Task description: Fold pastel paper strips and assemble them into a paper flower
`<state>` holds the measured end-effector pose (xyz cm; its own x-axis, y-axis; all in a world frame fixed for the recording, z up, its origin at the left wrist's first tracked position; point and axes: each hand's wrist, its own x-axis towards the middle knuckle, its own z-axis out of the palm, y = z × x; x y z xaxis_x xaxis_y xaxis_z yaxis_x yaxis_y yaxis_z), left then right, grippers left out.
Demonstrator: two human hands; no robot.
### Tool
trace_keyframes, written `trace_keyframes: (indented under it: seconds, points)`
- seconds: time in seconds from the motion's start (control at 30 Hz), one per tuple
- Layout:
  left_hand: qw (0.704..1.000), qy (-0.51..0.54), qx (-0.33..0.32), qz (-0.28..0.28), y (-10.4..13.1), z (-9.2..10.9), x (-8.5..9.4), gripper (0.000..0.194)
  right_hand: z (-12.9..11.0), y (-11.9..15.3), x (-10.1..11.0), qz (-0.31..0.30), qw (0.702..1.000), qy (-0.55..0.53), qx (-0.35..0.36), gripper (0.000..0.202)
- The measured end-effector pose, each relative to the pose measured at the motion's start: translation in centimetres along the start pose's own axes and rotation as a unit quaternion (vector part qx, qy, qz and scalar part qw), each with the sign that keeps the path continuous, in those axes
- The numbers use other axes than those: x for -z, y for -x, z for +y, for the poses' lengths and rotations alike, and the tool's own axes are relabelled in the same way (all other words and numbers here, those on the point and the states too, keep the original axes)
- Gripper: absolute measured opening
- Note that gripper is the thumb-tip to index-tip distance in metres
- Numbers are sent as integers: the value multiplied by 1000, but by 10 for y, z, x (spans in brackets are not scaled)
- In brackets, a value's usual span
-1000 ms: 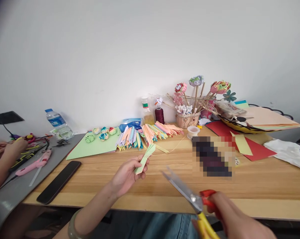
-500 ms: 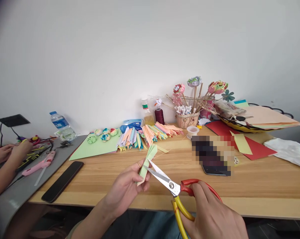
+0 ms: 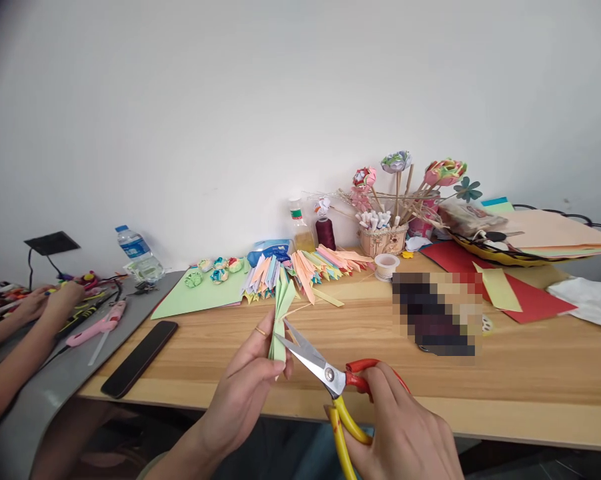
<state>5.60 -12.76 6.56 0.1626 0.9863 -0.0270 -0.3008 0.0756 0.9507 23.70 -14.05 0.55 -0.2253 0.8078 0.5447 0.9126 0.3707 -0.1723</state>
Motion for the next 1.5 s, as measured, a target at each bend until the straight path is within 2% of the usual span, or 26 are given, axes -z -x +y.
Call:
trace_keyframes:
  seconds: [0.23, 0.4, 0.57, 0.73, 0.9, 1.5]
  points:
    - [995, 96, 19, -25, -3, 1, -10, 29, -1, 2, -6, 4, 1000, 0, -9, 21]
    - [994, 91, 35, -45, -4, 1, -9, 24, 6, 3, -5, 9, 1000, 13, -5, 23]
    - [989, 79, 100, -79, -5, 5, -8, 13, 16, -2, -1, 15, 999, 35, 18, 25]
    - [986, 57, 132, -86, -5, 13, -7, 11, 24, -12, 7, 31, 996, 80, 35, 31]
    - [982, 42, 161, -87, -6, 19, -8, 7, 27, -19, 13, 30, 995, 94, 35, 28]
    - [980, 34, 163, -108, -5, 22, -8, 9, 37, -13, 8, 27, 992, 106, 62, 27]
